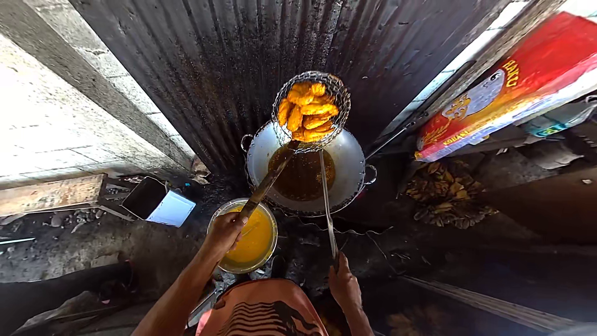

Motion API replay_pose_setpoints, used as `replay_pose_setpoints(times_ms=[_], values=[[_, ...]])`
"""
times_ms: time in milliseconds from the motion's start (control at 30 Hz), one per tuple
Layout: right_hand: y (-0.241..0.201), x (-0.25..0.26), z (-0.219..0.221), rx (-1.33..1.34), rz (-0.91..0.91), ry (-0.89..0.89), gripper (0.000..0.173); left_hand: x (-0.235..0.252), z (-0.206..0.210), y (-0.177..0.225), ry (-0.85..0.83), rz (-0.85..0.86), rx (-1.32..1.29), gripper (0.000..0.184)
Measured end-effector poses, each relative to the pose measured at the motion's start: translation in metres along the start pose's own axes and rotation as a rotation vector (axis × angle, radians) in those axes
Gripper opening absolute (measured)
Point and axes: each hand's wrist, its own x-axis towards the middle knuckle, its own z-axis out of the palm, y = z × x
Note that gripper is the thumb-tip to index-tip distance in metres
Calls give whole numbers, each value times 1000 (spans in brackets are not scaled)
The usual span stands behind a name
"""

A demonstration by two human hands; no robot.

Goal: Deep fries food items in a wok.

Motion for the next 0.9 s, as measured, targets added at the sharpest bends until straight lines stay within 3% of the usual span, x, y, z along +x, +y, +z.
replay_pose_setpoints(times_ms=[167,367,567,700,800,900], values=[[-14,17,-11,87,-40,-138,59,36,12,-12,-1,-119,75,27],[7,5,-1,42,-38,-143,62,26,31,-14,-39,-180,-35,22],[2,-9,-24,52,-60,-73,64,-5,23,4,-24,-127,-88,20],[14,2,-9,-26,-17,14,66,-15,13,8,-2,-52,-74,24],[15,23,-6,27,-38,-55,62,8,18,-6,-16,-87,-28,27],[1,9,-26,89,-90,-137,61,13,34,-8,-48,-140,45,26]])
